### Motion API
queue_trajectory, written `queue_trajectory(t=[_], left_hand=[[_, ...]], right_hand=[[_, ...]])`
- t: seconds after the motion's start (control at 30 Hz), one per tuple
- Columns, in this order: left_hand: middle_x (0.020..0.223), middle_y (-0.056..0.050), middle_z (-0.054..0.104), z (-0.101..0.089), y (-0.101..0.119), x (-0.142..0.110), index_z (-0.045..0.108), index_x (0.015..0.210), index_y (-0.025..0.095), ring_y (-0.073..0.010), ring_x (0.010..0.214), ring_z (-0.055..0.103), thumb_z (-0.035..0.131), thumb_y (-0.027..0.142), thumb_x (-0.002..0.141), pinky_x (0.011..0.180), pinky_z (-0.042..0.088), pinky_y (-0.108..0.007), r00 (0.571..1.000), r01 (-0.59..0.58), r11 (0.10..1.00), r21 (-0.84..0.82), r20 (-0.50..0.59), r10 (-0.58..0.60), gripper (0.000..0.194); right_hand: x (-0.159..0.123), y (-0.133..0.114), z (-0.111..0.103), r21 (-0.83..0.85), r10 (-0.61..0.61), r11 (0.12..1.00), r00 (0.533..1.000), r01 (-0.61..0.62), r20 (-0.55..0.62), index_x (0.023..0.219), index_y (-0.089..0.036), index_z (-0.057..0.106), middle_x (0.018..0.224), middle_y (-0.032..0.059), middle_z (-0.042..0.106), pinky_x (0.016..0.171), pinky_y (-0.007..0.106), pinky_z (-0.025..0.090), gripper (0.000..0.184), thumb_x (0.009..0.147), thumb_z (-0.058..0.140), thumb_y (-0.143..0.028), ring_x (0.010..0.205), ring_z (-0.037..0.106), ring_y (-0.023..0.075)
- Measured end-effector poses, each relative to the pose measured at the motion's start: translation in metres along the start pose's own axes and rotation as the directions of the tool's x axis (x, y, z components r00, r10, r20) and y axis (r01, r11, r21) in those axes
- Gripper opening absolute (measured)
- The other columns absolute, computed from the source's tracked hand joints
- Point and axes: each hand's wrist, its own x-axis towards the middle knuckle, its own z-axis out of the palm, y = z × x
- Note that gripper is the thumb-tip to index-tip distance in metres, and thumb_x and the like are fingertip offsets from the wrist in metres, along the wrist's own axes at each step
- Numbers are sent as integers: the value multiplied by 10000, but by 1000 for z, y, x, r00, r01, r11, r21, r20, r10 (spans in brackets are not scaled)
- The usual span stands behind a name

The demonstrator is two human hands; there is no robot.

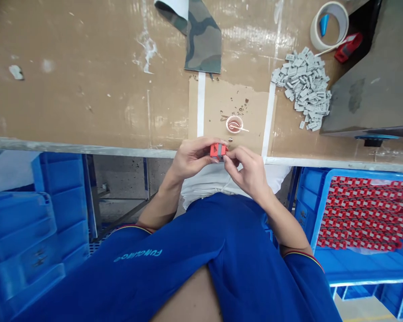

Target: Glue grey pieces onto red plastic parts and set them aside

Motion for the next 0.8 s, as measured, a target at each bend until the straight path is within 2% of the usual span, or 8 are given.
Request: queue_trajectory(t=[0.23,0.4,0.53,0.63,0.73,0.8], left_hand=[[1224,-92,806,3,-1,-2,753,1296,225,-199,1058,780,834,293,884,918,634,-291,999,30,999,-35,-25,-31,426],[1178,-107,825,1,-2,-2,760,1287,203,-204,1019,797,869,292,844,900,643,-284,999,45,997,-64,6,-45,465],[1137,-119,831,-2,-5,-4,784,1221,168,-221,1011,807,887,335,817,914,647,-301,994,104,992,-70,-14,-105,450],[1142,-130,830,-4,-2,-6,782,1207,155,-247,1053,812,911,379,785,976,643,-334,989,148,985,-89,-5,-149,495],[1224,-160,812,-9,3,-5,757,1273,177,-283,1130,800,948,400,745,984,652,-353,972,230,969,-93,76,-223,603],[1399,-170,739,-15,4,-2,689,1393,243,-314,1169,787,982,456,681,964,670,-390,961,270,953,-139,98,-258,799]], right_hand=[[-3,-6,-3,-11,-16,1000,1000,16,4,926,-222,674,776,16,702,637,273,500,107,1009,608,-240,661,625,138],[-4,-7,-8,-47,12,999,998,-10,54,864,-217,645,762,15,685,611,263,469,168,1016,596,-272,627,583,130],[-1,-3,2,-33,16,999,998,-14,69,810,-213,585,713,-9,620,595,242,417,211,1017,572,-251,598,527,112],[-1,-13,9,-31,23,999,997,-21,69,808,-216,555,738,-11,621,622,236,430,200,1007,570,-222,632,550,116],[-7,-30,-8,-111,76,992,991,-64,112,823,-223,549,796,-5,672,667,235,462,179,996,578,-186,690,599,124],[-19,-37,-42,-172,97,982,990,-78,106,825,-225,560,791,-15,685,665,226,468,169,986,587,-179,690,613,120]])
